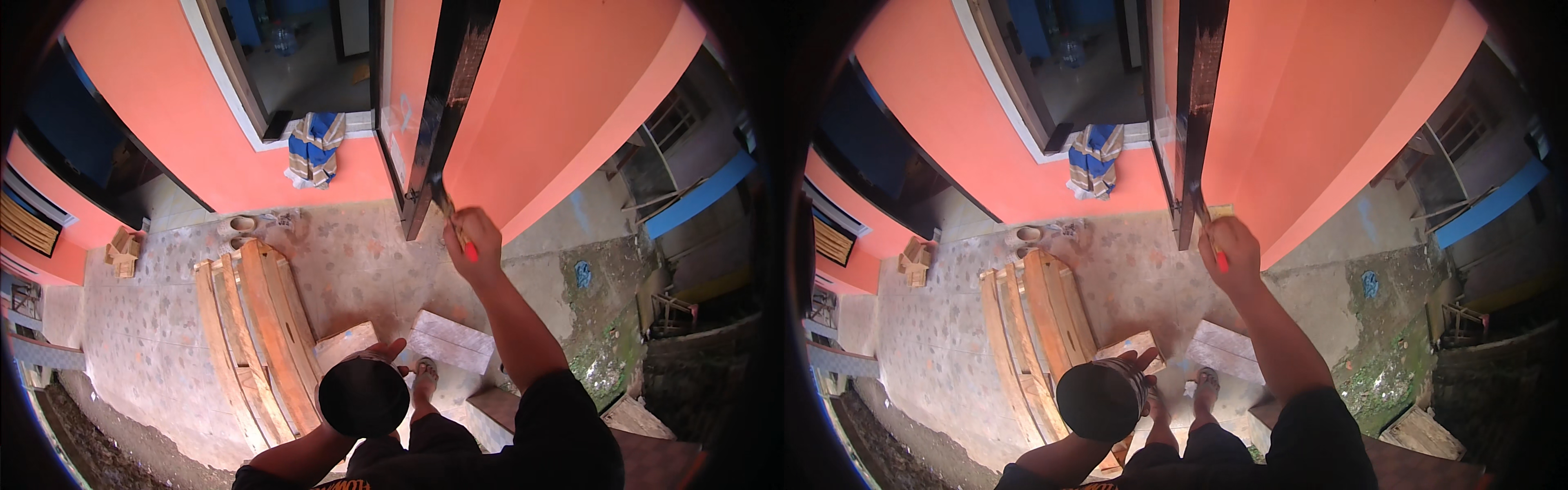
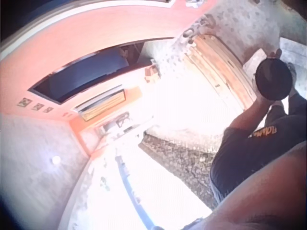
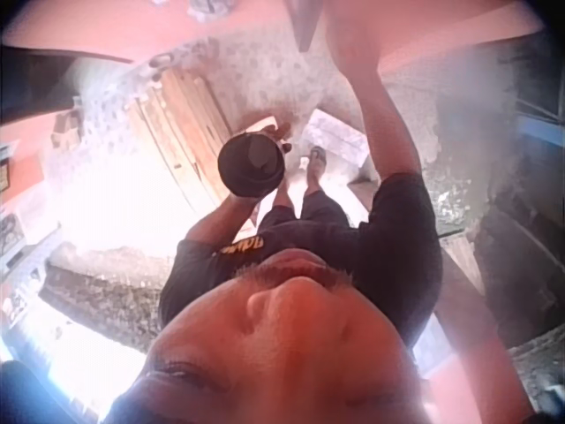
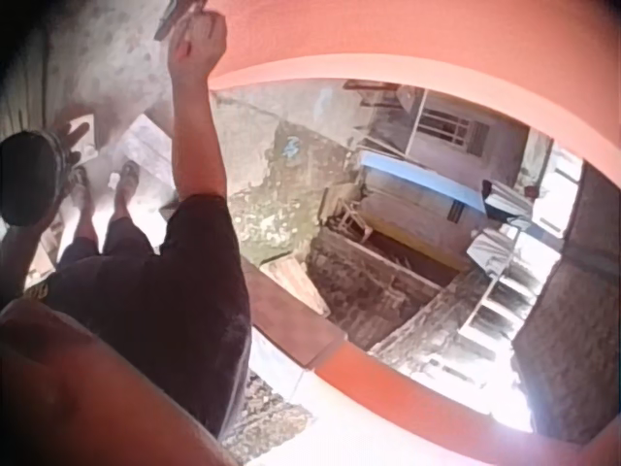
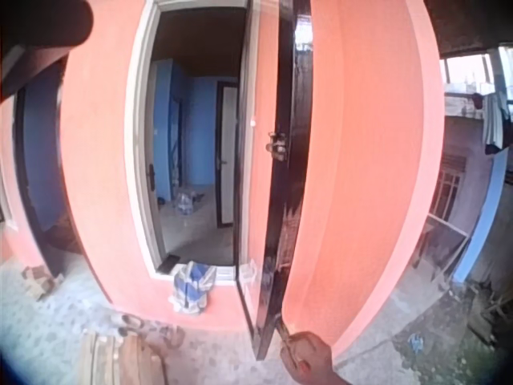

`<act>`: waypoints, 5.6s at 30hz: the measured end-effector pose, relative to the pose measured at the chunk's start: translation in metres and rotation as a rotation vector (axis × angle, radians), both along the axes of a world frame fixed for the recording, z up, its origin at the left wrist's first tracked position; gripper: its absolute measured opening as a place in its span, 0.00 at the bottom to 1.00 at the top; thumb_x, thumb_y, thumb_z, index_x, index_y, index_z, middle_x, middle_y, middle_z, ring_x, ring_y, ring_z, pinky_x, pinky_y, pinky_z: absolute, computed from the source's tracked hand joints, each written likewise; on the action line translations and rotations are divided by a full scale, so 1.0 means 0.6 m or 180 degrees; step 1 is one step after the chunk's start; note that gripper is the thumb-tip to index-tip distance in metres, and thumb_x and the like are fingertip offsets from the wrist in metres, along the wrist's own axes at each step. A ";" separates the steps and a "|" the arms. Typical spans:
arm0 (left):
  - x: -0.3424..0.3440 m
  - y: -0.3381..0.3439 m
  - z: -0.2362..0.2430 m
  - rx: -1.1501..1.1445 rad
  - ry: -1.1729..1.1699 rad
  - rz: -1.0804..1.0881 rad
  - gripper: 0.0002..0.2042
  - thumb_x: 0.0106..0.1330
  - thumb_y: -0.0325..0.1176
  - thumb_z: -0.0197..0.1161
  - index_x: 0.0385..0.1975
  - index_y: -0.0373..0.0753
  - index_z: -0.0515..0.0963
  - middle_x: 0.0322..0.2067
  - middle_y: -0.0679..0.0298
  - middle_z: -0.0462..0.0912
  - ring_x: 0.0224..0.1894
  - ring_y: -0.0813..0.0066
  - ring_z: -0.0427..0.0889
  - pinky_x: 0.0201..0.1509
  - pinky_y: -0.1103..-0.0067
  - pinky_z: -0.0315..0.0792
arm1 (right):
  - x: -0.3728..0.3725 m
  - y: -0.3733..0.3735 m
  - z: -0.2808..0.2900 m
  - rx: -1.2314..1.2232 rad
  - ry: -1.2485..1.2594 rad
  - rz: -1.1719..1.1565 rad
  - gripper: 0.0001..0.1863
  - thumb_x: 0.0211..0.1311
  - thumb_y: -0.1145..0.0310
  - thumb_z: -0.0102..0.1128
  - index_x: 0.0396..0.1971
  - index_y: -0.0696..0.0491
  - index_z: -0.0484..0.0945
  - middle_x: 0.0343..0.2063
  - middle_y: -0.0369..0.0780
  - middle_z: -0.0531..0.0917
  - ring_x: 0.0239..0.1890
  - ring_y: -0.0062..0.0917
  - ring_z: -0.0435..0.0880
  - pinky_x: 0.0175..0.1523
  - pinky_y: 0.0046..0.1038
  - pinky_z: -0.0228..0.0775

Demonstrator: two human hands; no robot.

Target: The person paints a door frame black using a paintbrush and a small paint can. They repeatedly dip the brush into the can and apply paint along the vertical and horizontal edges of the frame, working from top to bottom and occasionally stepping back to reposition.

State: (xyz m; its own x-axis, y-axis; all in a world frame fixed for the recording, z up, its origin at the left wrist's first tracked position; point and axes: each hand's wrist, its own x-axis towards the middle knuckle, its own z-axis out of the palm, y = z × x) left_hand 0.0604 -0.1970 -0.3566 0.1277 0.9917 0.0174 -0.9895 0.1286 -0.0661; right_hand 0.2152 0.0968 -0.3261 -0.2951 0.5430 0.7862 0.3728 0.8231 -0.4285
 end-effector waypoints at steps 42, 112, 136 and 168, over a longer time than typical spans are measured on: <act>-0.007 -0.030 0.043 -0.0169 0.1210 -0.0029 0.50 0.66 0.72 0.47 0.75 0.33 0.56 0.77 0.43 0.49 0.74 0.53 0.65 0.75 0.60 0.63 | -0.009 0.022 0.158 0.0513 0.0157 0.0219 0.10 0.53 0.84 0.68 0.32 0.59 0.75 0.29 0.46 0.80 0.28 0.36 0.83 0.31 0.31 0.75; 0.019 -0.058 0.117 -0.0183 0.1289 -0.0057 0.28 0.77 0.44 0.53 0.71 0.36 0.62 0.75 0.48 0.58 0.67 0.57 0.74 0.62 0.68 0.79 | -0.028 0.058 0.350 0.0727 0.0692 0.0282 0.06 0.56 0.80 0.67 0.29 0.58 0.77 0.27 0.41 0.78 0.28 0.31 0.81 0.34 0.28 0.73; 0.000 -0.060 0.076 -0.0183 0.1510 -0.0182 0.50 0.66 0.72 0.48 0.75 0.33 0.54 0.77 0.45 0.50 0.72 0.54 0.68 0.74 0.62 0.65 | 0.004 0.097 0.350 0.0866 0.0784 0.0173 0.09 0.57 0.83 0.67 0.29 0.58 0.75 0.31 0.43 0.81 0.31 0.30 0.83 0.38 0.28 0.75; -0.006 -0.044 -0.004 -0.0245 0.0729 -0.0125 0.52 0.64 0.70 0.55 0.75 0.30 0.54 0.77 0.43 0.50 0.70 0.48 0.70 0.72 0.60 0.69 | -0.017 0.031 0.010 0.0516 0.0155 0.0255 0.10 0.51 0.84 0.69 0.29 0.56 0.77 0.29 0.43 0.80 0.30 0.36 0.83 0.32 0.32 0.76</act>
